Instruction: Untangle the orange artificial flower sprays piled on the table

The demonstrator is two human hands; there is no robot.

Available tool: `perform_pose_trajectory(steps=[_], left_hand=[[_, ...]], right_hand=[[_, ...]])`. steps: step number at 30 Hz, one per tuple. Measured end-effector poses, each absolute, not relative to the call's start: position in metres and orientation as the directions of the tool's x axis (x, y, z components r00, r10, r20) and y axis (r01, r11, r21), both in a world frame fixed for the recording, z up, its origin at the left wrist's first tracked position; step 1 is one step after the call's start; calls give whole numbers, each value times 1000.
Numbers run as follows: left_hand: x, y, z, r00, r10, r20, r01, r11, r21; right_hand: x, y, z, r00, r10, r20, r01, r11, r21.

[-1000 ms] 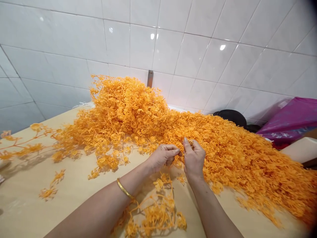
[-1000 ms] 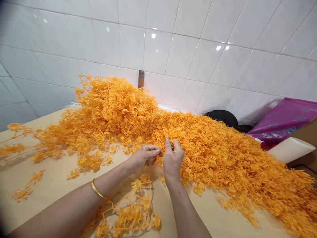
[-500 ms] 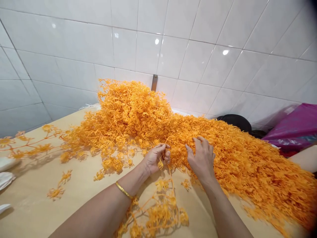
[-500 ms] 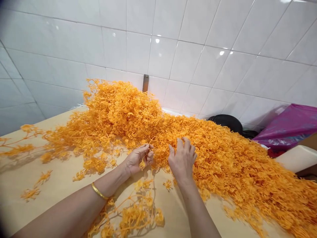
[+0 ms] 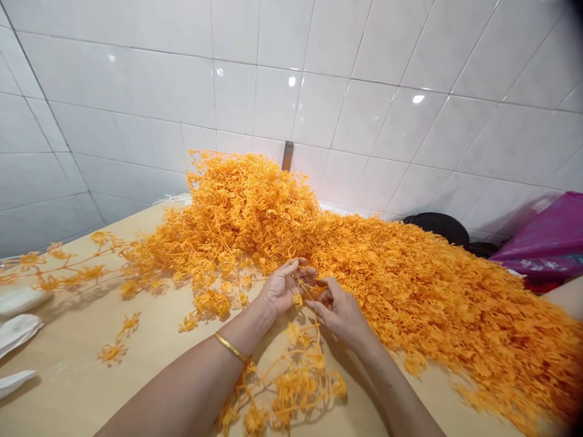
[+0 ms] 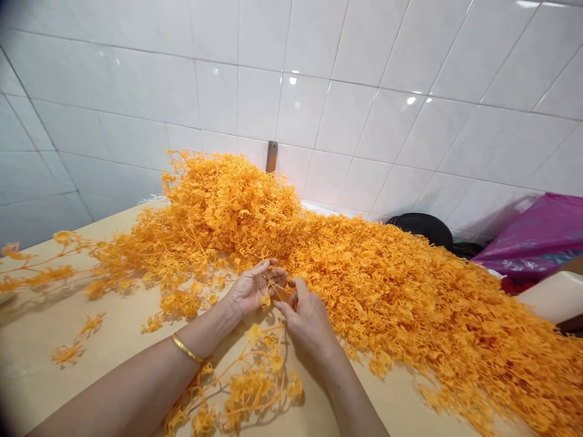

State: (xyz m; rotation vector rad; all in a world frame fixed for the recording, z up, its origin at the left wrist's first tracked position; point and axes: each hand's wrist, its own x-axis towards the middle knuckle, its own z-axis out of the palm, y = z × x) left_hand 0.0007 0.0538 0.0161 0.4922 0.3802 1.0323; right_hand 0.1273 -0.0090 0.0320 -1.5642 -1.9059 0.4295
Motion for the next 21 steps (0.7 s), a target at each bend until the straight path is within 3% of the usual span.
perform_pose_trajectory(steps=[3,7,11,14,18,21], left_hand=[[3,54,16,437,898,-56,-676,369,638],[7,52,12,441,895,-73,-494,310,812],[9,51,9,402,914,-50,-373,214,903],[9,50,12,386,918,-93,-400,258,880],[5,48,22,418,890,-181,-555,408,725],[2,47,30,467,870,-159,-627,452,634]], right_hand=[[131,-7,31,-111,928,355,828,284,-484],[137,-4,31,-141,869,475,881,328,-339],[140,-5,31,-127,838,530,894,328,-304],[138,-8,33,-109,803,586,893,338,-297],[139,-7,35,-106,780,617,904,334,-268],[146,-3,31,-52,810,585,905,285,-314]])
